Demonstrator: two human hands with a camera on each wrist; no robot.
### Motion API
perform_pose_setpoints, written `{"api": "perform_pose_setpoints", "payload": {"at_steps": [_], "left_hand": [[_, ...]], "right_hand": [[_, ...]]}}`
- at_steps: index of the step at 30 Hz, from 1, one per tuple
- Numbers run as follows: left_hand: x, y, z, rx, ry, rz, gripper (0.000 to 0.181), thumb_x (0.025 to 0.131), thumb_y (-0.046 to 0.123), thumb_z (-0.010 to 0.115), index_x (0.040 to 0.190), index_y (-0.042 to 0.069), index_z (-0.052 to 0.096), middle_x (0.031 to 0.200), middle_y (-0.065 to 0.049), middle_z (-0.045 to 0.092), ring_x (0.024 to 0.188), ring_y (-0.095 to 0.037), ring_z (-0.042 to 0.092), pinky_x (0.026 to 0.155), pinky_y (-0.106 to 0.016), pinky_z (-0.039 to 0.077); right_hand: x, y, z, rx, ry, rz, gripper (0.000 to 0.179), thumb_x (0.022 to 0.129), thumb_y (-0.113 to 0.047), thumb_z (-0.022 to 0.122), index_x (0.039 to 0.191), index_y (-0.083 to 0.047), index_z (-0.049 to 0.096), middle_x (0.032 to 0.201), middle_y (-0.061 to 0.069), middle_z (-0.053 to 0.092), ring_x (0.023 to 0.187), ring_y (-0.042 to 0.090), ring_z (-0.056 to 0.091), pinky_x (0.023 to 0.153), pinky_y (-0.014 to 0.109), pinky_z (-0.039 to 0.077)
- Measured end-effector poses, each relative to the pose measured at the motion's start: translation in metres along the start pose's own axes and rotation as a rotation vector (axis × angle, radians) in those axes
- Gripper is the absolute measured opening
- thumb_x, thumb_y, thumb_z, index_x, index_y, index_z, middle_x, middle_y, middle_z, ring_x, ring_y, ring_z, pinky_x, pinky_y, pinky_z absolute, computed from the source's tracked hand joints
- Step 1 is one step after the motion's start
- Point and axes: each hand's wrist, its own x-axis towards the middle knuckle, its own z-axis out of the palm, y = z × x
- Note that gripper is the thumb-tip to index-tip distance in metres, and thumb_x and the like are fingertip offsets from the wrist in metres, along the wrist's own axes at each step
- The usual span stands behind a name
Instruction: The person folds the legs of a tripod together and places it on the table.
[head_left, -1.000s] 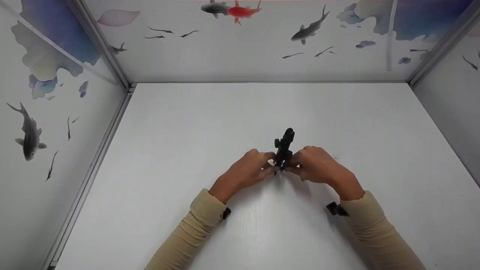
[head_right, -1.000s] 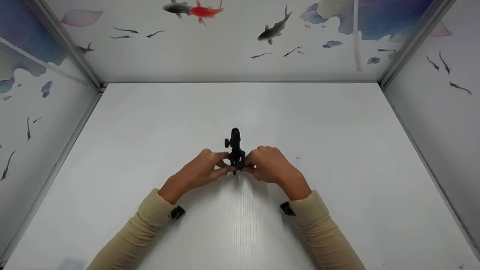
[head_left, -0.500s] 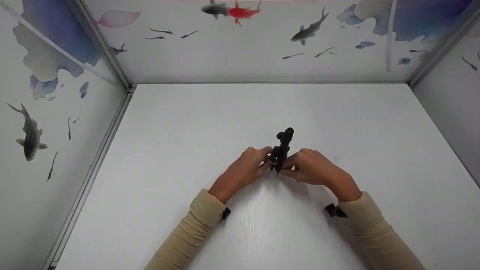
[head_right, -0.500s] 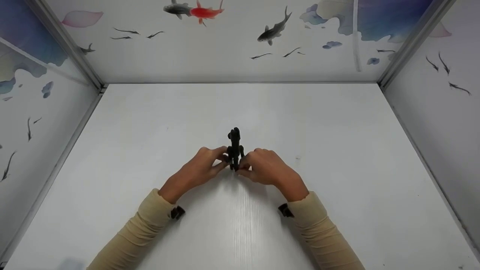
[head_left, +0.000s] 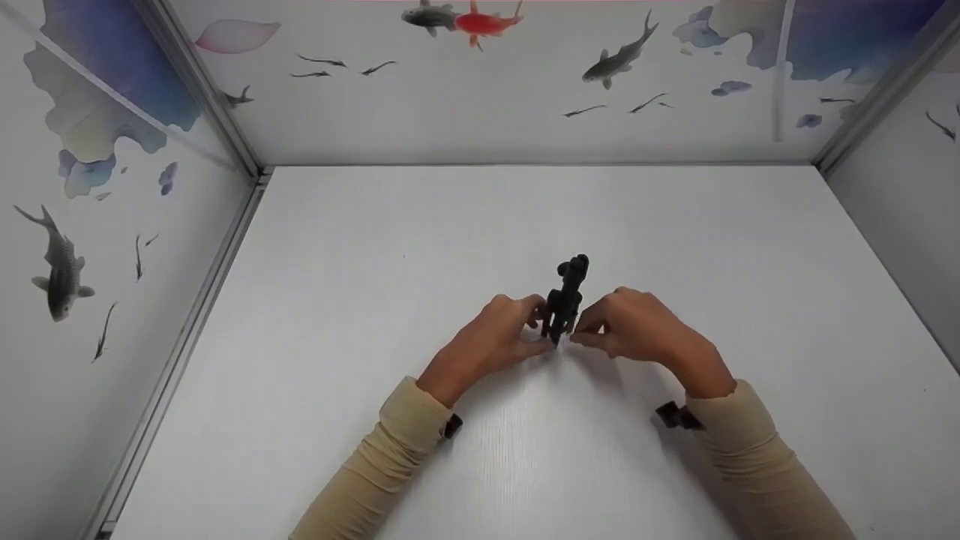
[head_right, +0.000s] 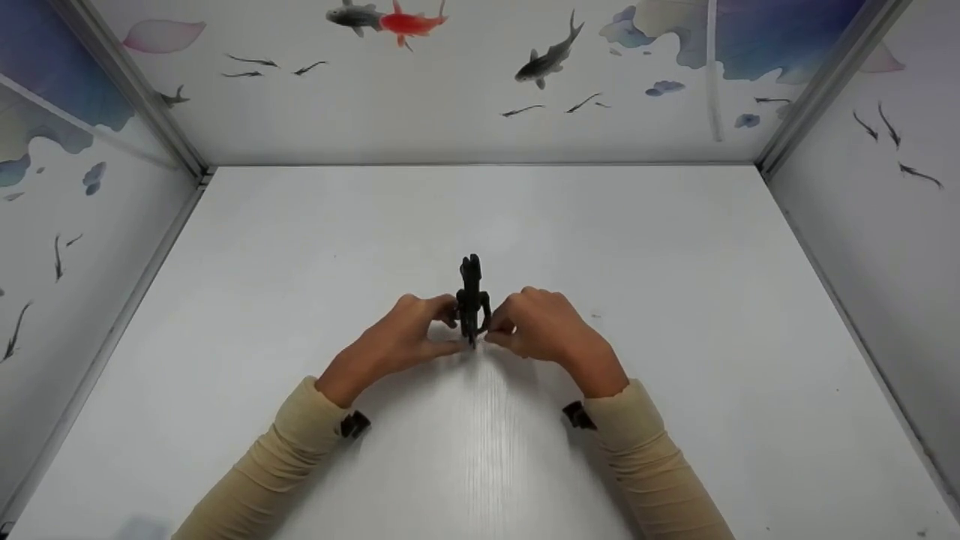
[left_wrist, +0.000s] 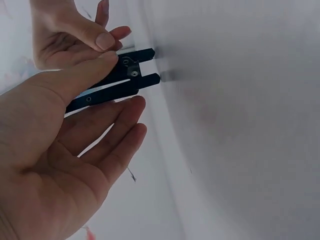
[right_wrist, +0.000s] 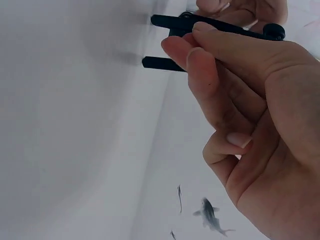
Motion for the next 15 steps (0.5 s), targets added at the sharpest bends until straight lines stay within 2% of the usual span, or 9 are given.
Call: {"api": "perform_pose_setpoints", "payload": {"at_steps": [2,5,10,15], "left_hand": [[-0.0003,0.0016,0.0016,0.013,0.002,-0.023,0.04,0.096,0.034,0.085,0.125,0.009,0.073,0.113,-0.008,0.081,0.106,-0.021,0.077,0.088,-0.031,0.062],[-0.0006,0.0029,0.0049,0.028,0.022,-0.021,0.039,0.097,0.04,0.083,0.121,0.01,0.075,0.11,-0.007,0.082,0.102,-0.019,0.078,0.085,-0.029,0.062],[-0.0014,0.0044,0.0073,0.025,0.054,0.009,0.029,0.101,0.034,0.08,0.117,0.01,0.078,0.105,-0.006,0.084,0.096,-0.017,0.08,0.078,-0.026,0.061],[-0.0016,0.004,0.0069,0.047,0.057,0.002,0.03,0.102,0.037,0.078,0.117,0.011,0.079,0.099,-0.005,0.082,0.092,-0.018,0.072,0.076,-0.026,0.056]], "right_hand": [[-0.0014,0.0032,-0.0024,-0.032,0.039,0.029,0.005,0.096,-0.02,0.084,0.098,-0.02,0.089,0.084,-0.011,0.082,0.065,0.0,0.065,0.059,0.026,0.052],[-0.0014,0.0057,-0.0024,-0.043,0.083,0.054,0.006,0.097,-0.022,0.084,0.1,-0.02,0.089,0.085,-0.011,0.083,0.065,0.001,0.063,0.058,0.026,0.05],[0.0011,0.005,0.003,0.047,0.076,0.04,0.009,0.1,-0.022,0.08,0.105,-0.019,0.088,0.079,-0.004,0.082,0.053,0.003,0.064,0.056,0.025,0.05],[0.0027,0.0026,0.0066,0.077,0.084,0.015,0.011,0.102,-0.021,0.077,0.106,-0.017,0.086,0.076,-0.002,0.081,0.05,0.004,0.066,0.057,0.024,0.05]]}}
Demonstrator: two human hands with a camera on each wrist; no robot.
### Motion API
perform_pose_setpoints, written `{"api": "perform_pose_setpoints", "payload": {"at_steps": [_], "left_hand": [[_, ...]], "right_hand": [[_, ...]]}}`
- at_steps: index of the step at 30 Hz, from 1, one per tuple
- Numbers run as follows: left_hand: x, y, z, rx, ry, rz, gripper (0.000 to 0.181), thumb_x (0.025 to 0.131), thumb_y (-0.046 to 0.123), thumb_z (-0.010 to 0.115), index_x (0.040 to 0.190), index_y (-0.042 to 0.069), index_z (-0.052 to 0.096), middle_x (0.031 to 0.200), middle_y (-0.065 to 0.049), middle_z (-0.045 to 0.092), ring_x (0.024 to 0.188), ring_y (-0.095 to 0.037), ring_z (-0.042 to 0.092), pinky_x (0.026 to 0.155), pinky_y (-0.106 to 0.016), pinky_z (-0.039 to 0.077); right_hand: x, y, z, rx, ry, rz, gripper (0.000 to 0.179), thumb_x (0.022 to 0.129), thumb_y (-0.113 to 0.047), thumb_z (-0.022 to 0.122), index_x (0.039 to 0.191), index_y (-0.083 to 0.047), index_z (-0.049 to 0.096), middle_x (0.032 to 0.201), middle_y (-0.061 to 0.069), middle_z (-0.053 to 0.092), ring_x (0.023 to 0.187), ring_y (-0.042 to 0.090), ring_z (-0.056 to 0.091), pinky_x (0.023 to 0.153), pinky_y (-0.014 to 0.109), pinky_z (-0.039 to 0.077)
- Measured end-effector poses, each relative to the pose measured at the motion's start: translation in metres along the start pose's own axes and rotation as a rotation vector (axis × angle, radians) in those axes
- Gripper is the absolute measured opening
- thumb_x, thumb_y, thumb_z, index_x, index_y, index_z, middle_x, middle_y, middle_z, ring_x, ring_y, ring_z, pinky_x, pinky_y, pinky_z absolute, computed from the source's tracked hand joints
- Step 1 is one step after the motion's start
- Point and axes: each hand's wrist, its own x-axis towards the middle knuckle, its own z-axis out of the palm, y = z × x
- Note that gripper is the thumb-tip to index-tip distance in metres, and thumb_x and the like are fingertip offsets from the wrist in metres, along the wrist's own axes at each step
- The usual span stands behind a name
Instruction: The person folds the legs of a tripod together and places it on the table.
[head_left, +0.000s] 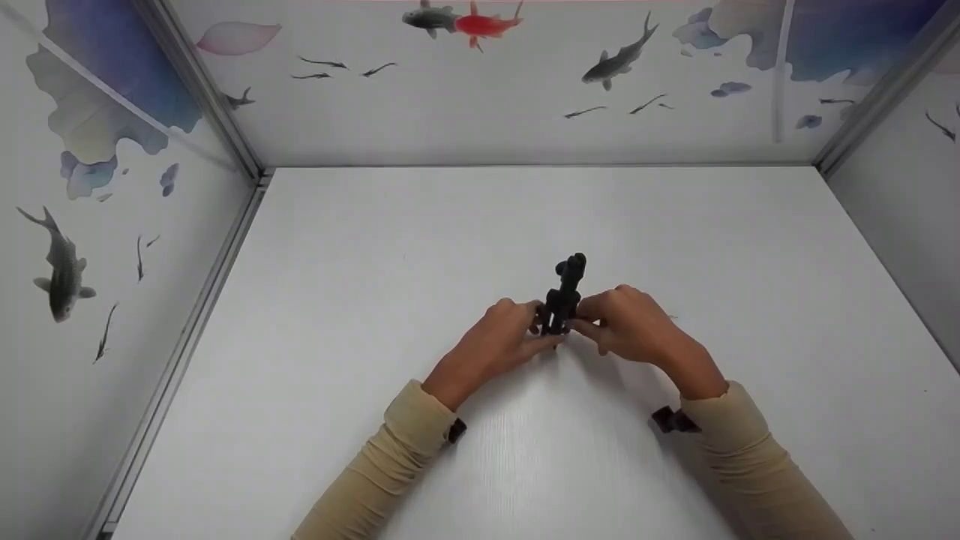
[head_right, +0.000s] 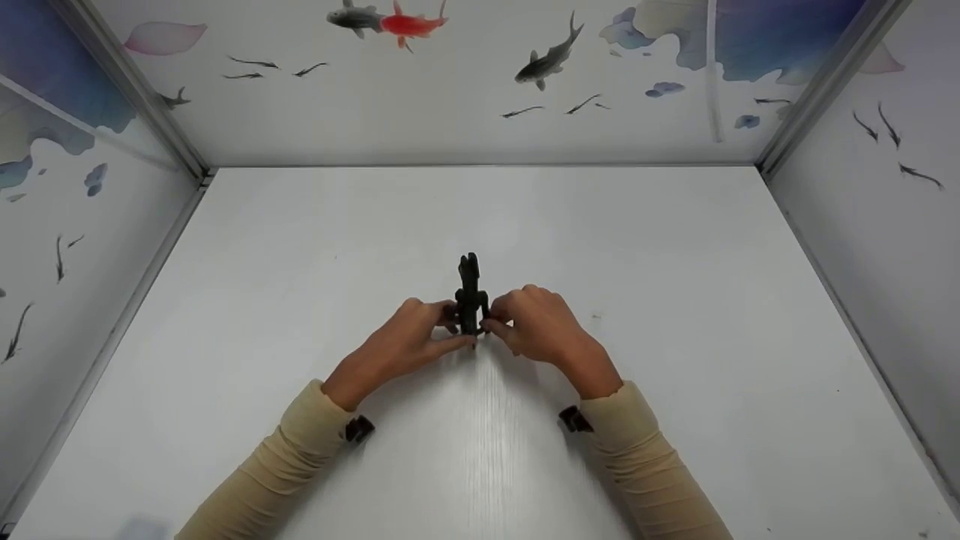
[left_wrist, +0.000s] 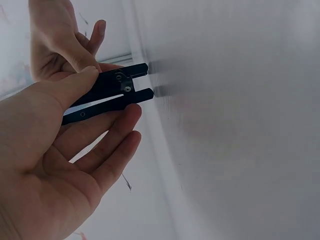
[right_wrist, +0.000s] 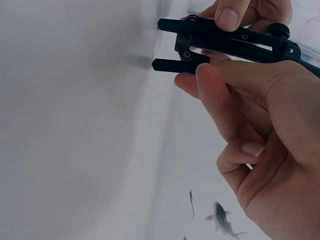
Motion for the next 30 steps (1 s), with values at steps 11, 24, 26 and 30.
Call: {"api": "perform_pose_setpoints", "payload": {"at_steps": [11,24,26,30], "left_hand": [[0.002,-0.003,-0.001,-0.028,-0.013,0.003,0.027,0.101,0.034,0.079,0.118,0.012,0.079,0.105,-0.003,0.084,0.093,-0.02,0.067,0.08,-0.031,0.052],[0.002,-0.005,-0.003,-0.033,-0.012,0.031,0.027,0.101,0.031,0.079,0.117,0.01,0.078,0.107,-0.003,0.083,0.095,-0.021,0.072,0.086,-0.035,0.054],[0.002,-0.005,-0.003,-0.033,-0.012,0.03,0.027,0.101,0.03,0.079,0.118,0.009,0.078,0.106,-0.004,0.083,0.095,-0.021,0.072,0.085,-0.034,0.054],[0.002,-0.007,-0.002,-0.037,-0.014,0.032,0.03,0.1,0.03,0.08,0.118,0.006,0.077,0.103,-0.007,0.083,0.094,-0.019,0.076,0.081,-0.029,0.058]], "right_hand": [[0.0,0.002,0.005,0.028,0.006,-0.002,0.01,0.102,-0.015,0.076,0.108,-0.014,0.084,0.08,-0.001,0.082,0.056,-0.002,0.068,0.057,0.023,0.049],[0.002,0.005,0.01,0.029,0.033,-0.08,0.014,0.104,-0.015,0.075,0.115,-0.013,0.083,0.086,-0.002,0.084,0.071,0.008,0.078,0.064,0.024,0.053],[0.002,0.004,0.01,0.026,0.035,-0.081,0.014,0.104,-0.014,0.075,0.115,-0.013,0.082,0.085,-0.003,0.084,0.072,0.008,0.079,0.064,0.024,0.051],[0.001,0.003,0.012,0.015,0.043,-0.082,0.013,0.103,-0.013,0.075,0.114,-0.011,0.082,0.082,-0.005,0.084,0.072,0.011,0.079,0.062,0.023,0.048]]}}
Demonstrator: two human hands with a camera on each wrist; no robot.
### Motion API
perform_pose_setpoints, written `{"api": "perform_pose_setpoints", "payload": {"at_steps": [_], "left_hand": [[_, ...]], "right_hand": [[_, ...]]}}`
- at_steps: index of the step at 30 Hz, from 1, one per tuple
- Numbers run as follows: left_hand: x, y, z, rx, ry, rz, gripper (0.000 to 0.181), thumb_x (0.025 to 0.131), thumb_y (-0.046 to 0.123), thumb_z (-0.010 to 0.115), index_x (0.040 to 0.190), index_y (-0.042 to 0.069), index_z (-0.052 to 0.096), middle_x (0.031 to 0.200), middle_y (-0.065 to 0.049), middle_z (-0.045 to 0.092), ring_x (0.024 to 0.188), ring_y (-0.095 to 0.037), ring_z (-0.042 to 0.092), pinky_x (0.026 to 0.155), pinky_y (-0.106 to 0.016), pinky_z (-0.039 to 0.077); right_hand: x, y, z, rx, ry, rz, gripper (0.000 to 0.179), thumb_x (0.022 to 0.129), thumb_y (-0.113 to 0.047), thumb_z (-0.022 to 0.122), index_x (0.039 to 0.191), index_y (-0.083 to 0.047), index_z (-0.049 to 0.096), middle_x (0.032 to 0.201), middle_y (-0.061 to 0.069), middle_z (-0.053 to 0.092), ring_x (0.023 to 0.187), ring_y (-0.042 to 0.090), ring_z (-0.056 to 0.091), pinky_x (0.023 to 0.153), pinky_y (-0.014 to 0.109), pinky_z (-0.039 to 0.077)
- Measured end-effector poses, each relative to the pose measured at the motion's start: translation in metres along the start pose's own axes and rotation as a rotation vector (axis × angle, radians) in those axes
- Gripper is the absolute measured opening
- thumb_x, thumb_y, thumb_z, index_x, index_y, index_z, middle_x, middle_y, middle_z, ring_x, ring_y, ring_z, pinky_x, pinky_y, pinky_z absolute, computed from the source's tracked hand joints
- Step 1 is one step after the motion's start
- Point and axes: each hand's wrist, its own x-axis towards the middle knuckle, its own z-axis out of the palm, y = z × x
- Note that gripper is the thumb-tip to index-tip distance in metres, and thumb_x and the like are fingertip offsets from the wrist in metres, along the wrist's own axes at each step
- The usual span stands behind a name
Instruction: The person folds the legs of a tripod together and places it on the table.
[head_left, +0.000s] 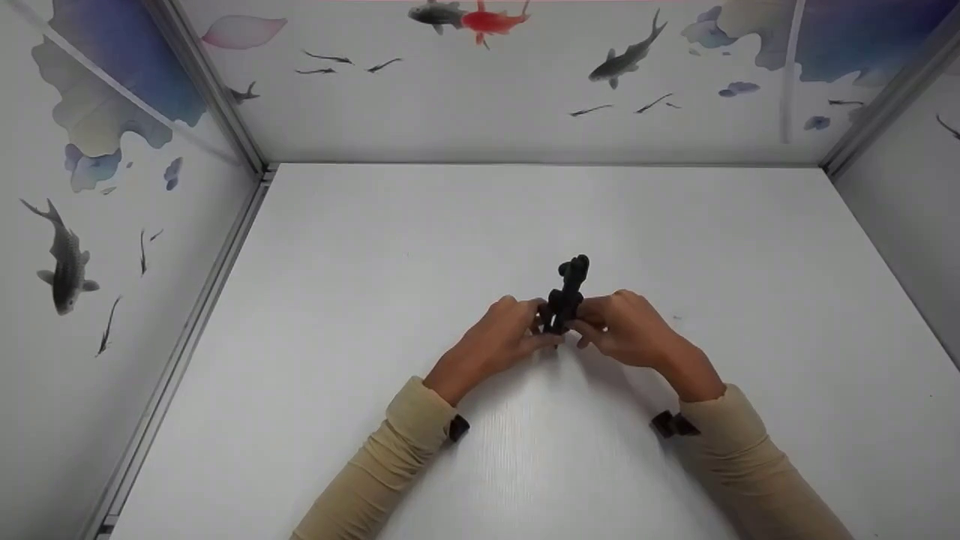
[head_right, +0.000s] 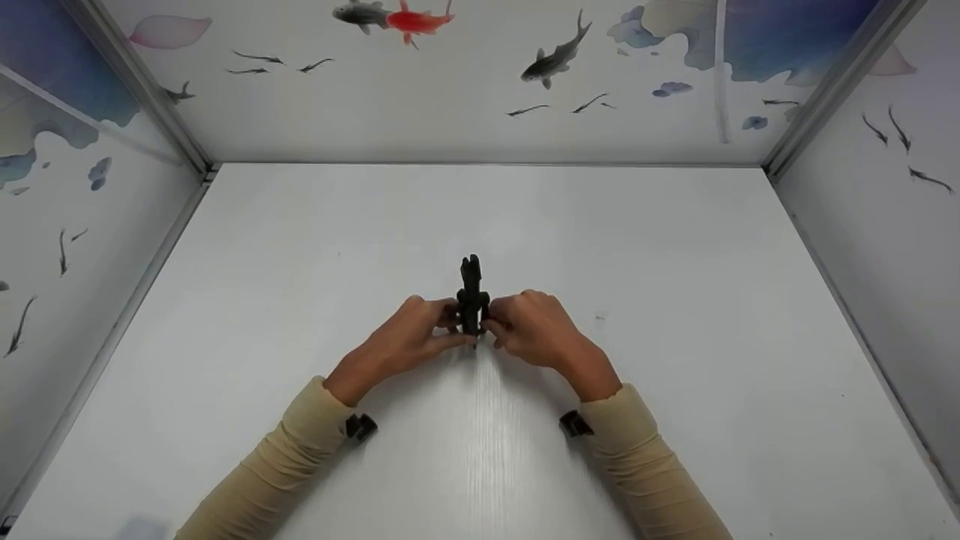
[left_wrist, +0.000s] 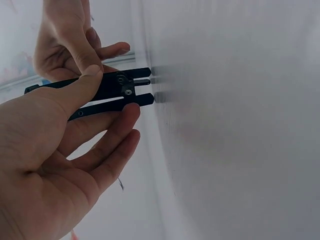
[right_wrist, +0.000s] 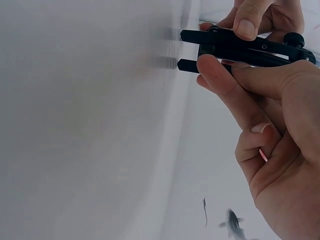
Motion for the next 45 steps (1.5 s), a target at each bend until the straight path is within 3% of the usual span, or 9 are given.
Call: {"api": "perform_pose_setpoints", "payload": {"at_steps": [11,22,29,31,34,40,45], "left_hand": [[0.001,-0.001,0.001,0.012,0.004,0.014,0.03,0.101,0.031,0.078,0.119,0.008,0.077,0.103,-0.005,0.082,0.09,-0.018,0.071,0.079,-0.031,0.057],[0.002,-0.002,0.0,-0.057,0.007,-0.008,0.025,0.099,0.025,0.082,0.114,0.007,0.078,0.105,-0.007,0.084,0.097,-0.016,0.081,0.083,-0.025,0.062],[-0.002,0.002,-0.011,-0.072,-0.013,-0.062,0.048,0.097,0.036,0.084,0.137,0.011,0.072,0.125,-0.006,0.08,0.116,-0.025,0.075,0.096,-0.037,0.061],[-0.003,0.005,-0.017,-0.08,0.013,-0.072,0.058,0.097,0.043,0.083,0.145,0.015,0.067,0.136,-0.004,0.076,0.126,-0.024,0.071,0.105,-0.039,0.059],[-0.005,0.01,-0.026,-0.118,0.112,-0.025,0.065,0.097,0.05,0.081,0.15,0.017,0.063,0.143,-0.004,0.072,0.135,-0.021,0.068,0.114,-0.041,0.054],[-0.003,0.02,-0.034,-0.186,0.348,0.139,0.047,0.102,0.043,0.076,0.14,0.016,0.07,0.135,0.0,0.077,0.128,-0.011,0.07,0.114,-0.034,0.053],[-0.003,0.028,-0.033,-0.21,0.427,0.191,0.037,0.105,0.033,0.074,0.138,0.016,0.071,0.131,0.003,0.078,0.122,-0.007,0.071,0.112,-0.032,0.054]], "right_hand": [[0.0,0.0,-0.001,-0.001,-0.012,-0.001,0.015,0.104,-0.013,0.074,0.116,-0.012,0.082,0.08,-0.006,0.083,0.071,0.01,0.079,0.063,0.024,0.05],[0.003,0.001,-0.007,0.024,-0.072,0.019,0.015,0.104,-0.014,0.074,0.117,-0.013,0.083,0.088,-0.001,0.084,0.066,0.01,0.077,0.067,0.026,0.056],[0.002,0.004,-0.008,0.042,-0.085,0.027,0.016,0.104,-0.015,0.075,0.117,-0.014,0.083,0.093,0.0,0.085,0.067,0.011,0.076,0.064,0.026,0.056],[0.001,0.006,-0.007,0.035,-0.091,0.029,0.016,0.103,-0.014,0.076,0.117,-0.014,0.082,0.093,0.001,0.084,0.069,0.009,0.076,0.065,0.026,0.057],[0.002,0.007,-0.004,0.017,-0.106,0.038,0.016,0.102,-0.015,0.077,0.117,-0.013,0.082,0.09,0.002,0.083,0.072,0.007,0.075,0.066,0.026,0.058],[0.003,0.006,-0.002,0.016,-0.106,0.052,0.017,0.102,-0.014,0.077,0.118,-0.013,0.082,0.09,0.0,0.083,0.072,0.005,0.073,0.069,0.027,0.06],[0.003,0.005,-0.001,0.016,-0.096,0.062,0.013,0.101,-0.013,0.078,0.114,-0.013,0.082,0.083,-0.002,0.08,0.072,0.004,0.071,0.071,0.029,0.06]]}}
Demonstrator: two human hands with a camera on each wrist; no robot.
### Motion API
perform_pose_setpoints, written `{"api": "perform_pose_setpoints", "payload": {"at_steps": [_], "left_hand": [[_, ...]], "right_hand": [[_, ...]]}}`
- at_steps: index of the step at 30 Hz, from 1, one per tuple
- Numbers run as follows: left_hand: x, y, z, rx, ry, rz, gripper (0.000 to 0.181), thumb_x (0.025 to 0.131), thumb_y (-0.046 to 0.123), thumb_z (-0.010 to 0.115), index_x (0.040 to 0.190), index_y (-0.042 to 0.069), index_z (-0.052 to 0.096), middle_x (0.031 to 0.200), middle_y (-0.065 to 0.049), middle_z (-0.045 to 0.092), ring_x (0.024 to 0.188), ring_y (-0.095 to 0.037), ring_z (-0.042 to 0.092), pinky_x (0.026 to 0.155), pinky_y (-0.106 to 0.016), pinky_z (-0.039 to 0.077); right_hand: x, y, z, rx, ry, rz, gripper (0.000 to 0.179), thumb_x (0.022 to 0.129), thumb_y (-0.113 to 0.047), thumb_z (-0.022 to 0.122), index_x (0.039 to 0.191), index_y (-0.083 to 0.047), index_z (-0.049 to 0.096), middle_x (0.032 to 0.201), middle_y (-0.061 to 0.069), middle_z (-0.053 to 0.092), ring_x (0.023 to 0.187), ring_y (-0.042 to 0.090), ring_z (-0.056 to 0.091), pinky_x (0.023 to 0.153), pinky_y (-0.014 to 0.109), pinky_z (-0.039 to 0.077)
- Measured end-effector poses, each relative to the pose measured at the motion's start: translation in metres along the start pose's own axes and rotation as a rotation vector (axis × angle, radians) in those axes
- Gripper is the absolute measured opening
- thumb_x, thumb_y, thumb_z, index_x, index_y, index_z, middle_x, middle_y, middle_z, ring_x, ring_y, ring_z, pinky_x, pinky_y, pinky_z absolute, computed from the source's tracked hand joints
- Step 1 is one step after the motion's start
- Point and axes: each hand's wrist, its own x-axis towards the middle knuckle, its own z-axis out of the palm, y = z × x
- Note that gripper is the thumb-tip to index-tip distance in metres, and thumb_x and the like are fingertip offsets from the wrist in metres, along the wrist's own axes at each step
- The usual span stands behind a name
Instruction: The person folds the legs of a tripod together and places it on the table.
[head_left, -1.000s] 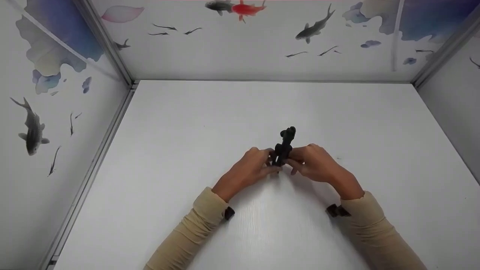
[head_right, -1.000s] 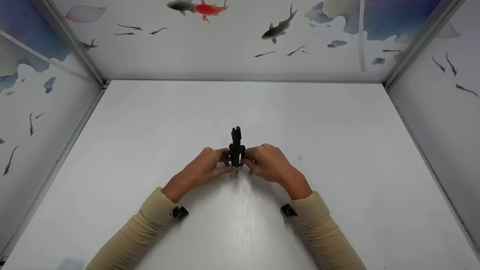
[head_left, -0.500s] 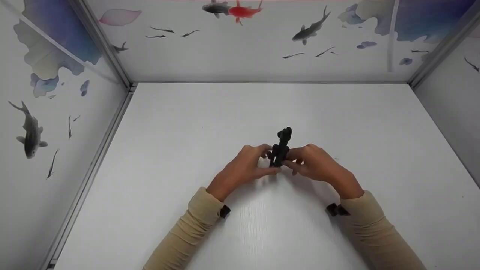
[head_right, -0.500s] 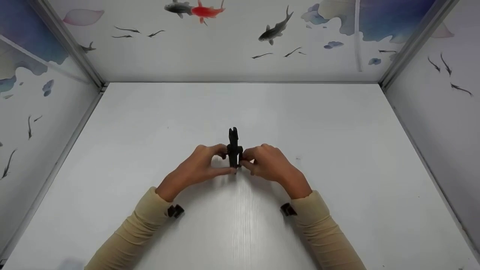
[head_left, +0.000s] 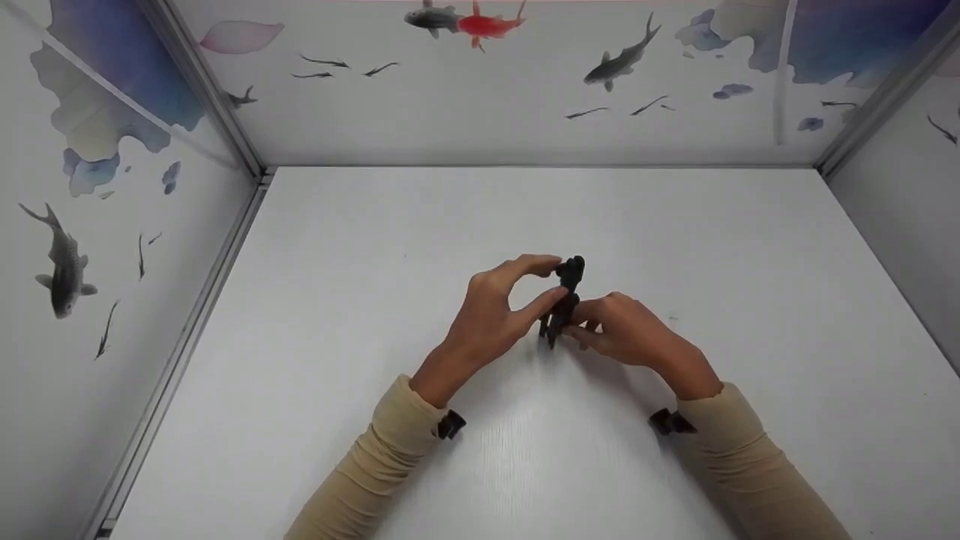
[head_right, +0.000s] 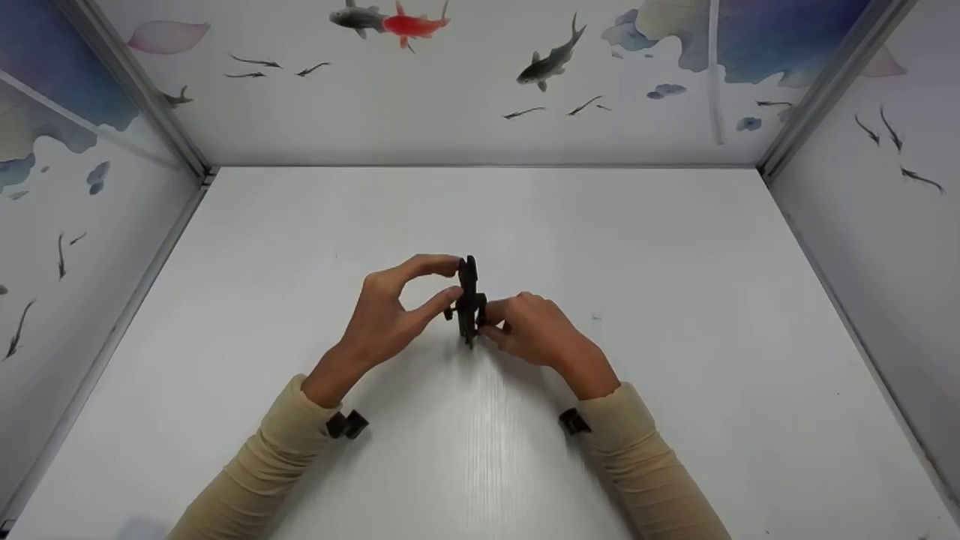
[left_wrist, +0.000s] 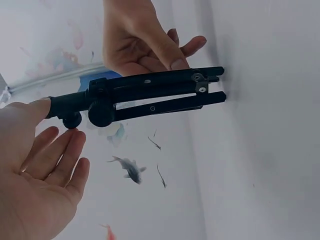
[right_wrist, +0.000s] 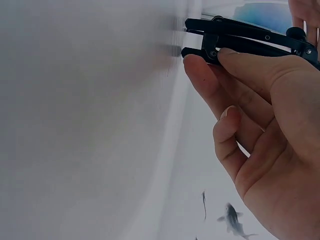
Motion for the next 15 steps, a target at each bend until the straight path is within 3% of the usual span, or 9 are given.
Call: {"api": "perform_pose_setpoints", "payload": {"at_steps": [5,15], "left_hand": [[-0.001,0.0004,0.004,0.004,0.027,0.005,0.035,0.105,0.028,0.074,0.138,0.015,0.071,0.131,0.001,0.077,0.122,-0.009,0.072,0.112,-0.031,0.055],[-0.0002,0.0008,0.0051,0.006,0.046,0.058,0.035,0.105,0.025,0.074,0.137,0.013,0.072,0.131,0.0,0.075,0.119,-0.01,0.069,0.107,-0.029,0.055]], "right_hand": [[0.0009,0.0005,0.0013,-0.004,0.001,-0.006,0.011,0.101,-0.013,0.078,0.111,-0.014,0.082,0.079,-0.003,0.078,0.072,0.005,0.07,0.071,0.03,0.058],[0.0011,-0.001,0.0029,-0.002,0.012,-0.029,0.013,0.101,-0.011,0.077,0.113,-0.013,0.082,0.086,-0.001,0.082,0.073,0.008,0.074,0.073,0.031,0.061]]}}
